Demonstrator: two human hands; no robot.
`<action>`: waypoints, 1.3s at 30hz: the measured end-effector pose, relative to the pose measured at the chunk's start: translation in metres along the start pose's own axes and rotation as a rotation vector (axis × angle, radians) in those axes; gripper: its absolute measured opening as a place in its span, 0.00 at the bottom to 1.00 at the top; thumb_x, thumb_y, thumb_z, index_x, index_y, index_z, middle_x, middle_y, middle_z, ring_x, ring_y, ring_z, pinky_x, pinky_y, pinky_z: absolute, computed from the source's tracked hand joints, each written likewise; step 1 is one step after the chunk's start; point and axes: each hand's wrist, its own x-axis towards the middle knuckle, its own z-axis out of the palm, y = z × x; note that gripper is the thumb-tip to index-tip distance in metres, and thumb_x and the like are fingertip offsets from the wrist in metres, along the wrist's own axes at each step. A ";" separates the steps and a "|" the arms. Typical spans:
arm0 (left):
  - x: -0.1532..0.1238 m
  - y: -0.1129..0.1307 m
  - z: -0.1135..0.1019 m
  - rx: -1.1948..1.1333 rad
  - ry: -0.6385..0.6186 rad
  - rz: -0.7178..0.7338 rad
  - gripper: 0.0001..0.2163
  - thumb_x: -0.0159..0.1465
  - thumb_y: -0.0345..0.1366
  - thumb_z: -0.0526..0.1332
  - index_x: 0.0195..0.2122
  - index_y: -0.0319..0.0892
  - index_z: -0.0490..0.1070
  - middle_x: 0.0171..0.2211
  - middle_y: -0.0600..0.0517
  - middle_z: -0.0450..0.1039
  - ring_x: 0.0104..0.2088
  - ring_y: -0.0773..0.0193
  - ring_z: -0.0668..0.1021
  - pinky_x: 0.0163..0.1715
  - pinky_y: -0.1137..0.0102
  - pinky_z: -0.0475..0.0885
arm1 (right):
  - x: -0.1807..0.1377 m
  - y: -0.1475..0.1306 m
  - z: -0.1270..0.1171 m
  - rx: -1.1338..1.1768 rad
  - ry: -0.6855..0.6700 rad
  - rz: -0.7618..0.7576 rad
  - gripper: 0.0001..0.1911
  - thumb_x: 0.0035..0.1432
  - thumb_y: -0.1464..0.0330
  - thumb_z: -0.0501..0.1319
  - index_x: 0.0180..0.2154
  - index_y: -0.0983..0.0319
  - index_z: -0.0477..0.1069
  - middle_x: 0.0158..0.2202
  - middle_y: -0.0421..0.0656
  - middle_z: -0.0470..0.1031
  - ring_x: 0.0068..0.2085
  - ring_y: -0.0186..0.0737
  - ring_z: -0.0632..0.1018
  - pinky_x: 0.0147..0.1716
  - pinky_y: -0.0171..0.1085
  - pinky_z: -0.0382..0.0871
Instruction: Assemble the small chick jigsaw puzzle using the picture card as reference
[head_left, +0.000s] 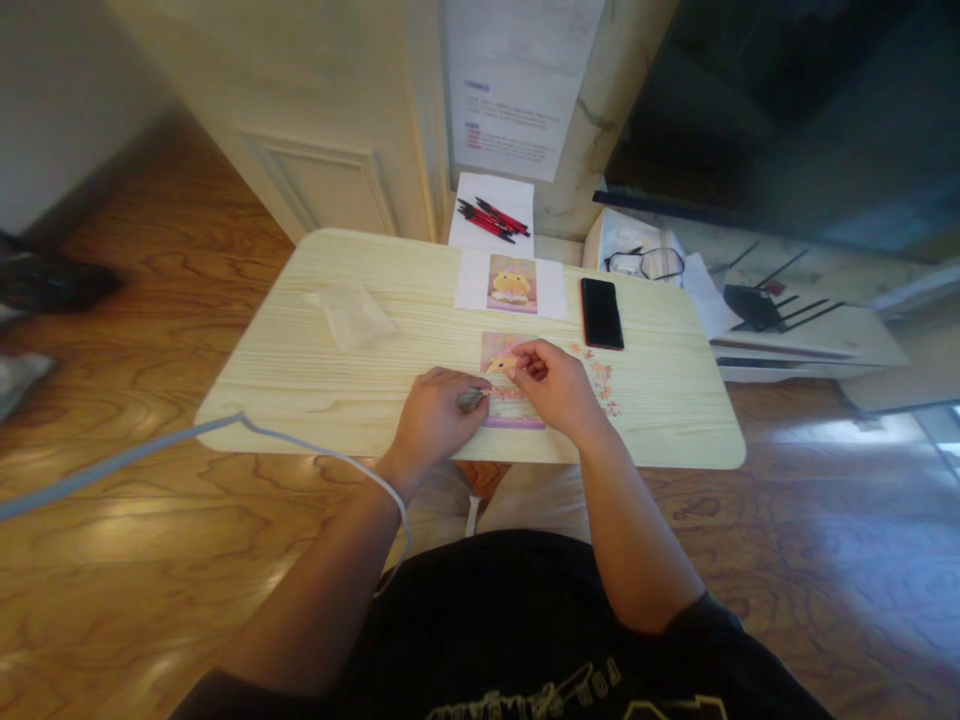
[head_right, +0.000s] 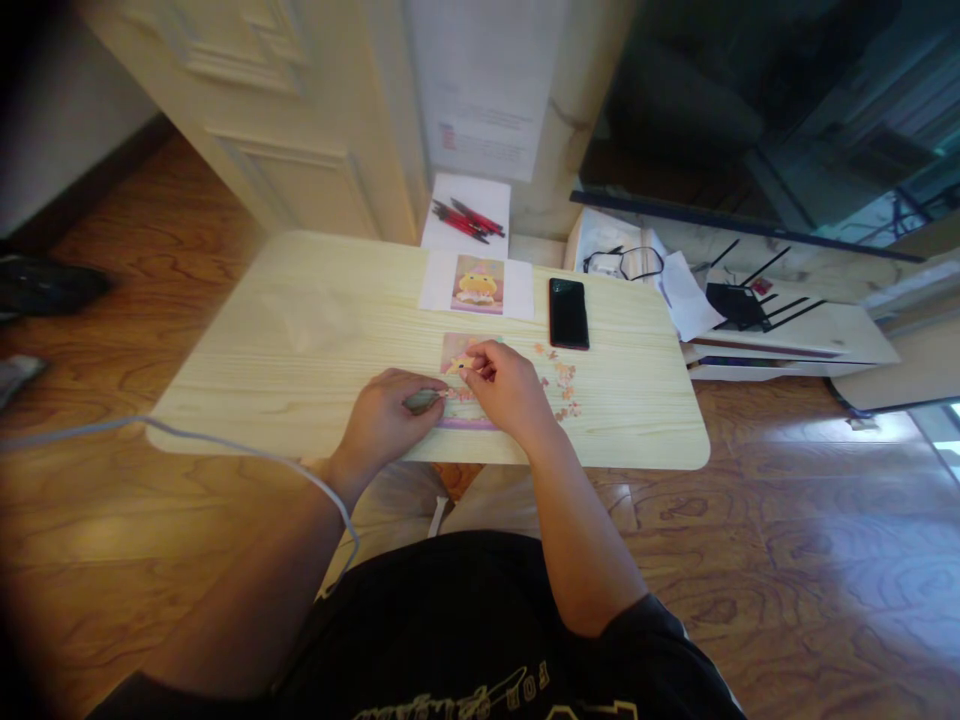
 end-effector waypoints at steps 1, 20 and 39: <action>0.000 0.000 0.000 -0.010 -0.001 0.005 0.10 0.65 0.36 0.64 0.44 0.47 0.83 0.41 0.52 0.85 0.43 0.55 0.82 0.49 0.58 0.75 | 0.000 0.000 0.000 -0.004 0.001 0.003 0.12 0.63 0.66 0.66 0.48 0.58 0.77 0.38 0.41 0.80 0.36 0.37 0.79 0.40 0.36 0.74; 0.000 -0.005 0.002 -0.194 -0.002 0.022 0.11 0.66 0.37 0.63 0.47 0.48 0.82 0.44 0.49 0.83 0.46 0.56 0.82 0.51 0.59 0.77 | -0.006 -0.011 0.010 -0.042 -0.176 -0.014 0.14 0.65 0.76 0.63 0.49 0.55 0.78 0.43 0.41 0.85 0.45 0.40 0.84 0.47 0.40 0.76; 0.002 -0.004 0.004 -0.103 -0.016 0.044 0.11 0.70 0.38 0.60 0.48 0.48 0.81 0.42 0.50 0.84 0.43 0.57 0.82 0.47 0.60 0.76 | -0.007 -0.013 0.010 -0.034 -0.195 -0.007 0.13 0.64 0.74 0.65 0.48 0.56 0.78 0.42 0.41 0.84 0.44 0.41 0.84 0.46 0.40 0.76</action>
